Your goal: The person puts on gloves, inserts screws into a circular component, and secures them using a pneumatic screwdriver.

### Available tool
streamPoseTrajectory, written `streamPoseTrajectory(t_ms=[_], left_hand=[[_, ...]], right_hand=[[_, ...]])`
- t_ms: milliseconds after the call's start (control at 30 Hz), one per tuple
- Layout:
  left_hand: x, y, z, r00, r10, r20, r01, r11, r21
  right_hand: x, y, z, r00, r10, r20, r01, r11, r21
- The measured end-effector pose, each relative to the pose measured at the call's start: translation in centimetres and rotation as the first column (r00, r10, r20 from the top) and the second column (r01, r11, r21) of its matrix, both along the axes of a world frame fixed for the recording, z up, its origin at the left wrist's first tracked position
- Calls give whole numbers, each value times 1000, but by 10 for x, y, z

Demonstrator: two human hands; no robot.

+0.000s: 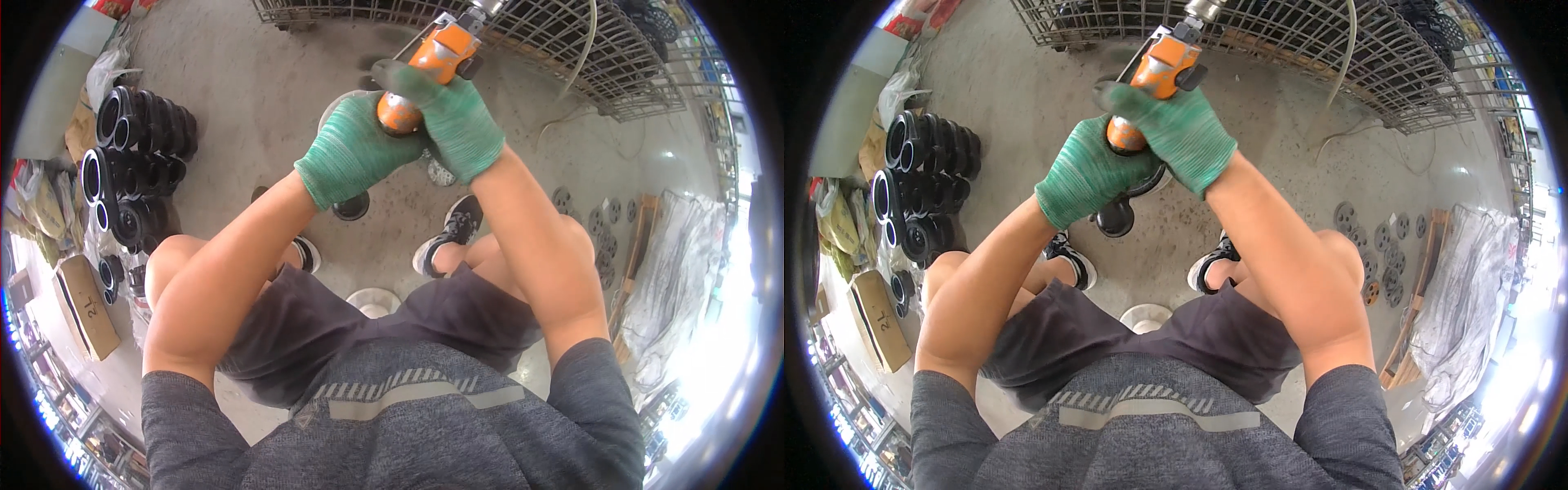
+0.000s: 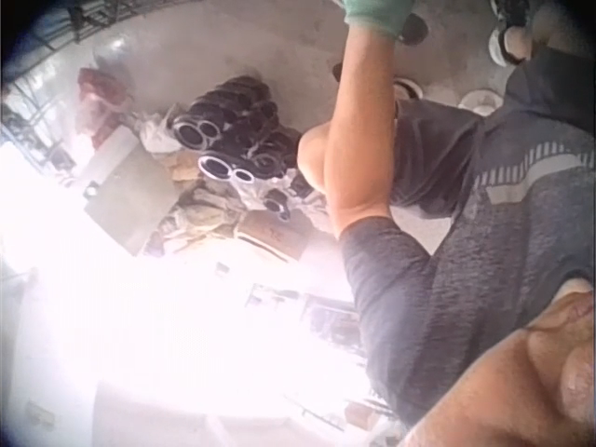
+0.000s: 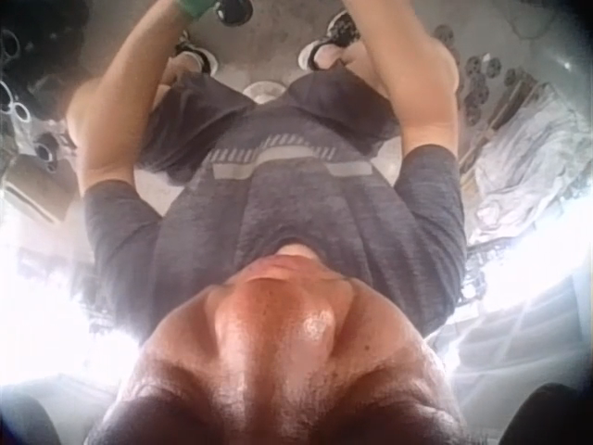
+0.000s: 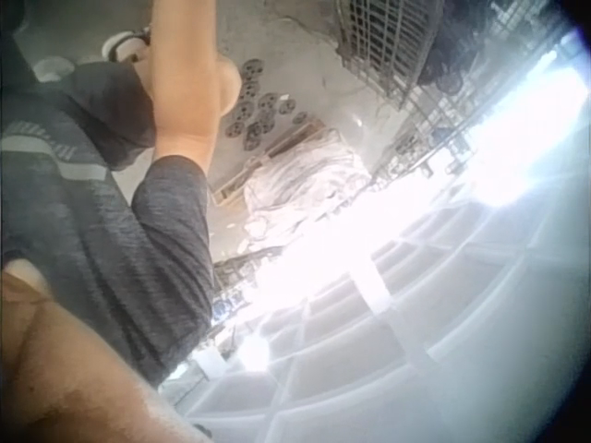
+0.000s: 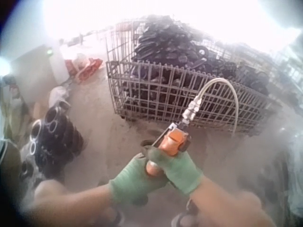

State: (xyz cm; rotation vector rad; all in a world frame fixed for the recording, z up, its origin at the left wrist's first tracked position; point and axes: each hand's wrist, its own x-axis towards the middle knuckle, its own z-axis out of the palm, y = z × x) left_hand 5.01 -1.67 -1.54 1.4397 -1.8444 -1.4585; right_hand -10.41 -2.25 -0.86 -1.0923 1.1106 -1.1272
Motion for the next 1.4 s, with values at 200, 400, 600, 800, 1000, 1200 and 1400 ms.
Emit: streamPoseTrajectory(t_ms=[200,400,600,800,1000,1200,1400], left_hand=[[31,-11,-6,936,-223,273,290,927,-239],[59,1,-80,833,-151,533,308,926,-219],[61,0,-124,986,-18,169,54,976,-211],[51,3,-103,964,-32,264,82,980,-183],[52,2,-112,960,-18,280,70,982,-174],[51,-3,-122,970,-30,243,74,981,-178],[52,-2,-127,959,-21,282,82,975,-207]], right_hand=[[-12,5,-1,982,7,188,1,999,-39],[-11,17,-8,999,-25,47,33,986,-164],[1,27,-18,999,36,6,-34,964,-263],[-2,27,-20,996,83,-28,-88,972,-220],[4,28,-16,991,125,-53,-134,961,-241],[0,28,-18,957,267,-112,-284,941,-185],[6,28,-14,947,284,-147,-311,924,-220]])
